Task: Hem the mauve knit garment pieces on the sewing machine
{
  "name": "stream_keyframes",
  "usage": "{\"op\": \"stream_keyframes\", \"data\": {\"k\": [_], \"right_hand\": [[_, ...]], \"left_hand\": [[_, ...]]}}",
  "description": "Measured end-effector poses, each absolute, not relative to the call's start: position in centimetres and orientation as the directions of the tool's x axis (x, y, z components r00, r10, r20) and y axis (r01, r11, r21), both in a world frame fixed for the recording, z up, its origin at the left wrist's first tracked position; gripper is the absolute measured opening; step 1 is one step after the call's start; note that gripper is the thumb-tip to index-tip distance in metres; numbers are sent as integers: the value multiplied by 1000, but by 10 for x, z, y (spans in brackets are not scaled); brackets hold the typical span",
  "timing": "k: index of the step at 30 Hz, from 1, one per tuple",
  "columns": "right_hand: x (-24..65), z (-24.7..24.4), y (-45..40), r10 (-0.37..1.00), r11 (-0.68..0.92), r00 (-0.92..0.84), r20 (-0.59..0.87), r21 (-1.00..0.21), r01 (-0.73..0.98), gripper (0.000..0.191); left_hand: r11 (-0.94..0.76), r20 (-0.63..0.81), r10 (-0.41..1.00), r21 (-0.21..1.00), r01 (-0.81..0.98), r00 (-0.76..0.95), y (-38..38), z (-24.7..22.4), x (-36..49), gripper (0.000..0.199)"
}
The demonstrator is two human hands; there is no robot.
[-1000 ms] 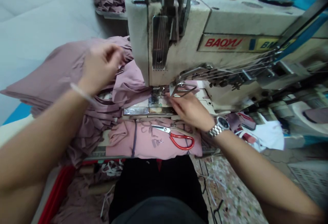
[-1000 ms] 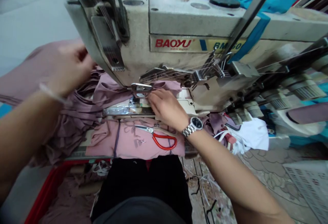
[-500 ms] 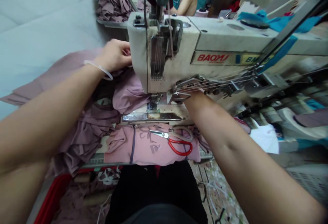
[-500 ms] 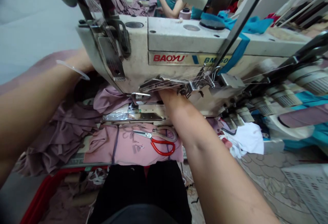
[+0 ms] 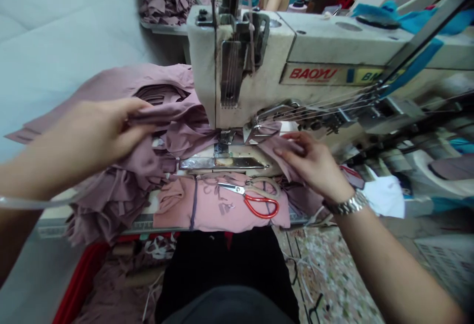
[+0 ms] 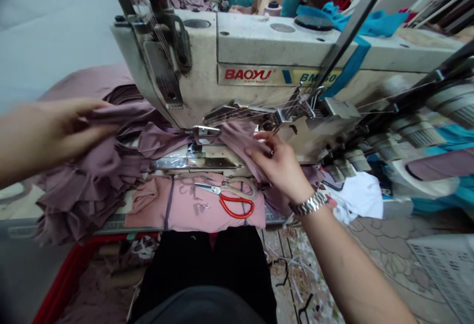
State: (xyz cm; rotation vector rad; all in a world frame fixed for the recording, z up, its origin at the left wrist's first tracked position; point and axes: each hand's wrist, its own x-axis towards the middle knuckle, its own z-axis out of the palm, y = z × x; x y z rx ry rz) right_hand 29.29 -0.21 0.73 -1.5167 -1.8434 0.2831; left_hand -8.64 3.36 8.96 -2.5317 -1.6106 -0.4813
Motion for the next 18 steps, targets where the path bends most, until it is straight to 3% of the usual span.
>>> {"op": "stream_keyframes", "data": {"k": [2, 5, 7, 9, 11, 13, 15, 16, 18], "right_hand": [[297, 8, -29, 929, 239, -46, 366, -503, 831, 42], [298, 3, -55, 880, 168, -3, 475, -305, 937, 49], [295, -2, -62, 838, 165, -4, 546, -246, 955, 44], [290, -7, -63, 806, 215, -4, 591, -286, 934, 35], [286, -11, -59, 790, 260, 71, 609, -437, 861, 27], [285, -14, -53, 788, 258, 267, 555, -691, 675, 18], [286, -16, -45, 809, 252, 461, 366, -923, 289, 17], [287, -16, -42, 839, 237, 492, 233, -970, 55, 21], [291, -13, -39, 914, 140, 405, -1, -937, -320, 33]], "left_hand": [[-509, 208, 861, 325, 797, 465, 31, 76, -71, 79], [-450, 156, 875, 611, 652, 457, 44, 46, -59, 81], [-358, 154, 915, 734, 578, 372, 52, 33, -61, 76], [-292, 141, 940, 802, 521, 310, 51, 30, -69, 69], [-268, 124, 951, 783, 561, 282, 42, 35, -76, 61], [-252, 128, 966, 682, 687, 226, 28, 42, -81, 54], [-163, 105, 987, 546, 822, 126, 17, 46, -84, 51], [-120, 102, 992, 496, 860, 80, 13, 47, -86, 51], [-128, 116, 990, 453, 882, 84, 10, 46, -92, 50]]}}
